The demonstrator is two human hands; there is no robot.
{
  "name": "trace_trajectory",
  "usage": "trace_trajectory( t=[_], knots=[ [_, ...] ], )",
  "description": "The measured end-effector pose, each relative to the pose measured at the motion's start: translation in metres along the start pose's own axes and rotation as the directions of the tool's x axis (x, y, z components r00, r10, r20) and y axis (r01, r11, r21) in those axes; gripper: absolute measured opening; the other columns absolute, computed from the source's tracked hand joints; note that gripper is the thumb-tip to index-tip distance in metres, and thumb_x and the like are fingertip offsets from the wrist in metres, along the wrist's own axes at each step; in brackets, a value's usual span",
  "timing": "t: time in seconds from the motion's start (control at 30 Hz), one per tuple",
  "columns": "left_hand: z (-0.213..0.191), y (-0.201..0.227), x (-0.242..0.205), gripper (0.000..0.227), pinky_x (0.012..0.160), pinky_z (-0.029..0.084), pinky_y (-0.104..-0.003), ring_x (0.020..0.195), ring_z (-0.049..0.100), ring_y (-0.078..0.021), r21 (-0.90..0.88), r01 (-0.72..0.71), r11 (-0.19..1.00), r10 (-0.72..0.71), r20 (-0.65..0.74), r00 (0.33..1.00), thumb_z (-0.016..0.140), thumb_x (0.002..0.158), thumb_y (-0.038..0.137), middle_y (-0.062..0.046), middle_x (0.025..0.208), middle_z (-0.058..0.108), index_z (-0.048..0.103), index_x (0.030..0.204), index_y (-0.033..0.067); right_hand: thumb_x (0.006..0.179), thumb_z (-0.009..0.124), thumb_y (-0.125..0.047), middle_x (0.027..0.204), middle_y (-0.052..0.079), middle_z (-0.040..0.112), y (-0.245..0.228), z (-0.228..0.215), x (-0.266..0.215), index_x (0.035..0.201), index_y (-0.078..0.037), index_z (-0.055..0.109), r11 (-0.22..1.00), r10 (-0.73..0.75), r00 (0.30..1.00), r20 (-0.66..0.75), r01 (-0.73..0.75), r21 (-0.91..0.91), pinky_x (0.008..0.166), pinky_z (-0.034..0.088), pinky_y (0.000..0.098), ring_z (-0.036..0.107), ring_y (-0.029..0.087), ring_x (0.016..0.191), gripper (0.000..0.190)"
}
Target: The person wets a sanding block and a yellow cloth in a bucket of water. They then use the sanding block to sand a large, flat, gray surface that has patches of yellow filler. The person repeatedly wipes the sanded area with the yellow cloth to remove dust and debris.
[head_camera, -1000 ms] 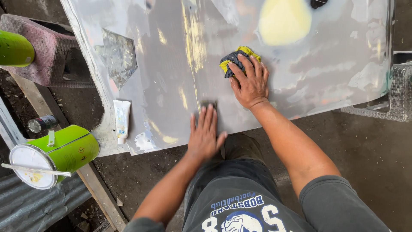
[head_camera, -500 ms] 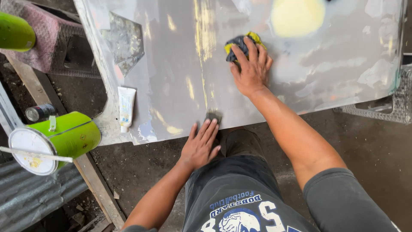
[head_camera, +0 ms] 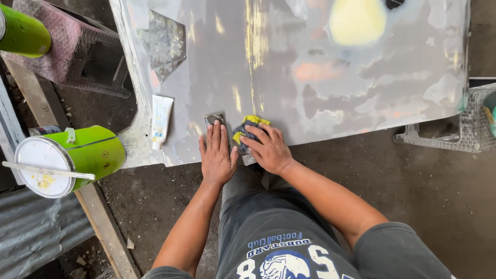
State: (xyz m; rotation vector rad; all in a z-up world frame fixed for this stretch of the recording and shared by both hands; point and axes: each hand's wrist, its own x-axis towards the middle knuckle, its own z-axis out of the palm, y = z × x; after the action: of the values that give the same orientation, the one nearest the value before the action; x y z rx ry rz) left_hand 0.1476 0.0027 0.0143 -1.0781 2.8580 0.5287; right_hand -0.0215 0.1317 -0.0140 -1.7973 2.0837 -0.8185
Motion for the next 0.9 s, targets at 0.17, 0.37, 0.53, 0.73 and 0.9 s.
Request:
trace_trajectory(
  t=[0.17, 0.37, 0.53, 0.73, 0.9],
  knots=[
    [-0.007, -0.002, -0.005, 0.076, 0.124, 0.010, -0.058, 0.156, 0.018, -0.0364, -0.012, -0.014, 1.000, 0.014, 0.018, 1.000, 0.053, 0.095, 0.035, -0.018, 0.168, 0.022, 0.031, 0.157, -0.0029, 0.094, 0.065, -0.025, 0.154, 0.001, 0.045, 0.029, -0.021, 0.016, 0.143, -0.030, 0.057, 0.990, -0.022, 0.993, 0.117, 0.038, -0.135, 0.115, 0.033, 0.0552, 0.044, 0.032, 0.141, 0.050],
    [-0.006, -0.001, -0.003, 0.080, 0.123, 0.012, -0.059, 0.156, 0.018, -0.0374, -0.027, -0.002, 1.000, 0.003, 0.029, 1.000, 0.057, 0.093, 0.037, -0.019, 0.168, 0.022, 0.031, 0.157, -0.0034, 0.104, 0.058, -0.040, 0.168, 0.010, 0.030, 0.093, -0.033, 0.119, 0.157, -0.029, 0.045, 0.973, 0.164, 0.982, 0.092, -0.146, -0.179, 0.125, 0.014, 0.0635, 0.024, 0.039, 0.156, 0.055],
    [-0.003, 0.001, 0.001, 0.082, 0.123, 0.012, -0.059, 0.155, 0.018, -0.0382, -0.037, 0.056, 0.998, -0.055, 0.030, 0.998, 0.059, 0.091, 0.038, -0.020, 0.167, 0.023, 0.031, 0.156, -0.0036, 0.102, 0.059, -0.049, 0.172, 0.015, 0.008, 0.113, -0.050, 0.232, 0.162, -0.034, 0.036, 0.955, 0.285, 0.936, 0.209, -0.257, -0.150, 0.124, 0.004, 0.0639, 0.006, 0.046, 0.156, 0.065],
    [-0.001, 0.008, 0.004, 0.082, 0.123, 0.012, -0.059, 0.155, 0.020, -0.0366, -0.054, 0.108, 0.993, -0.106, 0.042, 0.994, 0.059, 0.089, 0.038, -0.019, 0.167, 0.024, 0.032, 0.156, -0.0014, 0.098, 0.061, -0.057, 0.172, 0.010, -0.002, 0.129, -0.056, 0.301, 0.160, -0.044, 0.034, 0.932, 0.358, 0.897, 0.260, -0.324, -0.163, 0.124, -0.003, 0.0651, -0.005, 0.045, 0.157, 0.069],
    [0.001, 0.014, 0.007, 0.081, 0.122, 0.013, -0.059, 0.155, 0.021, -0.0372, -0.073, 0.155, 0.985, -0.151, 0.051, 0.987, 0.059, 0.088, 0.038, -0.020, 0.166, 0.027, 0.035, 0.154, -0.0019, 0.102, 0.062, -0.059, 0.174, 0.011, 0.000, 0.161, -0.050, 0.330, 0.163, -0.044, 0.035, 0.949, 0.292, 0.936, 0.199, -0.258, -0.180, 0.125, -0.003, 0.0684, -0.003, 0.048, 0.158, 0.069]
  ],
)
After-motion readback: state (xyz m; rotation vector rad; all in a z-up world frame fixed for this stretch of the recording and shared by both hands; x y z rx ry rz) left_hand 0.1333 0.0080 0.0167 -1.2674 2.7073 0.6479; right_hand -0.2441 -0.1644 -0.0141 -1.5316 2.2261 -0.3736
